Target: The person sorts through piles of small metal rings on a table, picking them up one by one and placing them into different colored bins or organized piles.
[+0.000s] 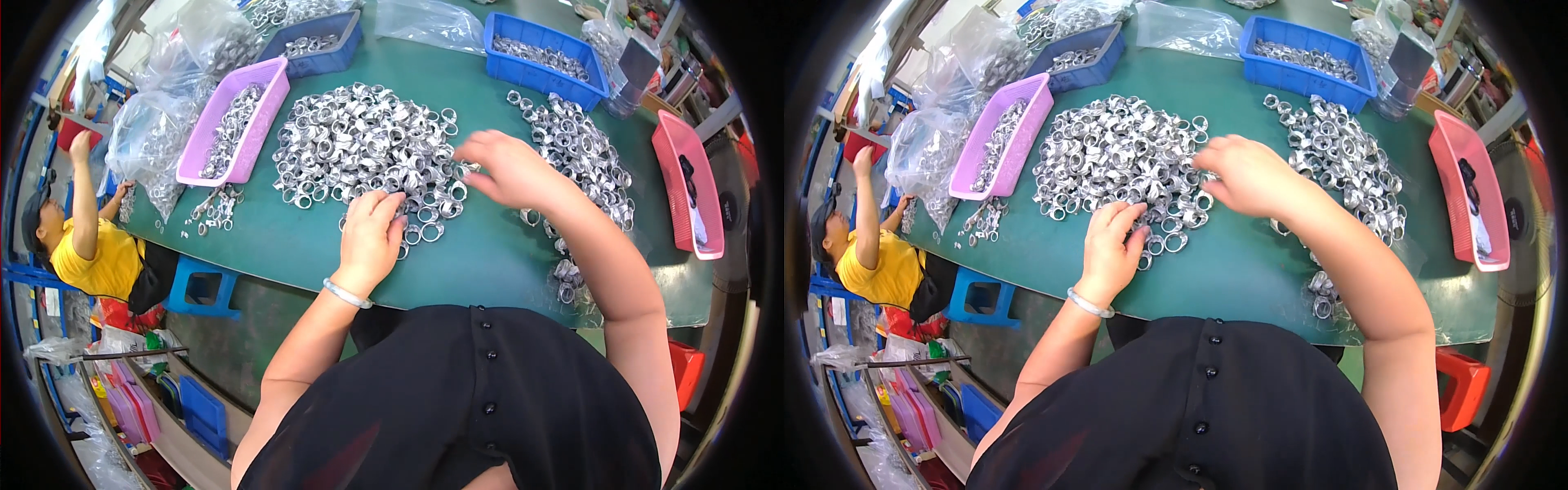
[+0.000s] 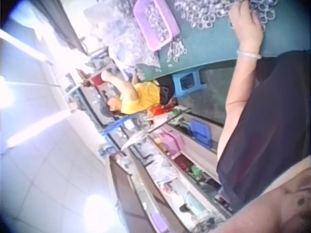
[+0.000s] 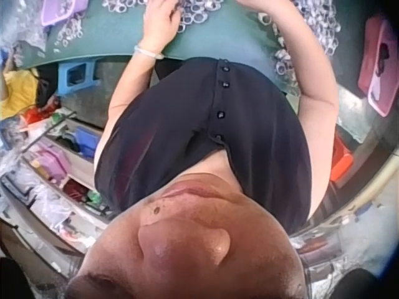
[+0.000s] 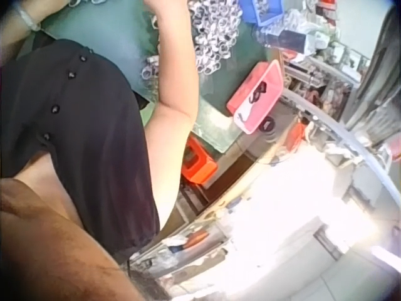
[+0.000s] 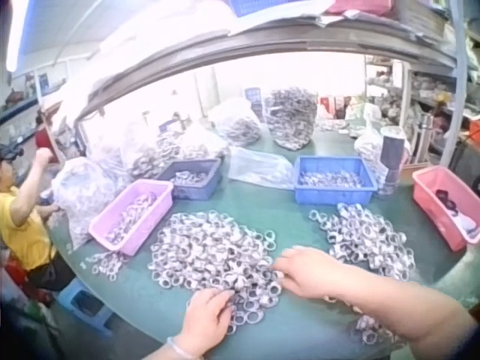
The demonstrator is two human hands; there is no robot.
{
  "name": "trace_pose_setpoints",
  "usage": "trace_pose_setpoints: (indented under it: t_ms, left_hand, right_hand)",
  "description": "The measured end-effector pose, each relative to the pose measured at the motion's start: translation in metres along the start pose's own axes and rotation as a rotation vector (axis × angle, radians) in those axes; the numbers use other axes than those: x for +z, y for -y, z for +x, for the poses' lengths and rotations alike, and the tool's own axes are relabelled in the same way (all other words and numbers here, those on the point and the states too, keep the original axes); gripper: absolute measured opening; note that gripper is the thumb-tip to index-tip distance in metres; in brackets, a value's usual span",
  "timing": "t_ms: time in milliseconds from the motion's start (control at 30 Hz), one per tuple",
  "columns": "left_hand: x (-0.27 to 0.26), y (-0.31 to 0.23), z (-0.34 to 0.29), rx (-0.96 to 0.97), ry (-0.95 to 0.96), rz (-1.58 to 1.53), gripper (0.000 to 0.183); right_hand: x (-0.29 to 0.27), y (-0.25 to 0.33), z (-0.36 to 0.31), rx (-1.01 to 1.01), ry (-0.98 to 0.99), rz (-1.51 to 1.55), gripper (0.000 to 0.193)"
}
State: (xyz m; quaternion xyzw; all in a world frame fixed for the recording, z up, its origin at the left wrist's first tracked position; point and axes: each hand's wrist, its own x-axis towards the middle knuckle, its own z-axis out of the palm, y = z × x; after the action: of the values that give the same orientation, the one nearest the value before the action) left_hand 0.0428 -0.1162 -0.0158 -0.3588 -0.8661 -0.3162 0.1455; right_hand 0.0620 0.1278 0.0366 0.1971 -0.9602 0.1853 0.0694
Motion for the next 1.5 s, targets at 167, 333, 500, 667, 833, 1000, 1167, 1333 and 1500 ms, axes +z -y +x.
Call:
trace_pose_setpoints:
  t_ms: [167,333,500,667,833,1000,1167,1333,1500]
  left_hand:
    - [-0.005,0.002,0.004,-0.017,-0.03,-0.033,0.026]
    - [-0.017,0.02,0.009,-0.047,-0.143,-0.033,0.016]
    - [-0.026,0.043,0.015,-0.135,-0.186,-0.024,0.017]
    - [-0.031,0.07,0.037,-0.137,-0.221,0.085,0.026]
    - [-0.031,0.085,0.068,-0.055,-0.118,0.206,0.032]
    - [-0.035,0.088,0.086,0.01,0.058,0.307,0.026]
    - [-0.04,0.095,0.088,0.051,0.07,0.254,0.017]
    - [-0.05,0.1,0.087,-0.088,0.051,-0.035,0.007]
    - [-0.062,0.101,0.074,-0.434,0.081,-0.552,0.01]
  right_hand:
    - [0.027,0.005,0.069,-0.011,-0.105,0.057,0.034]
    - [0.041,0.02,0.1,-0.06,-0.066,-0.006,0.037]
    - [0.046,0.012,0.103,-0.054,-0.006,0.038,0.031]
    - [0.045,0.021,0.103,-0.062,-0.066,0.013,0.033]
    - [0.041,0.032,0.103,-0.065,0.051,-0.108,0.039]
    - [0.043,0.021,0.101,-0.075,-0.028,-0.018,0.037]
    - [0.041,0.019,0.1,0.047,-0.083,0.243,0.035]
    - [0.04,0.021,0.099,0.184,-0.138,0.506,0.028]
    - [0.032,0.034,0.105,0.423,-0.128,1.432,0.026]
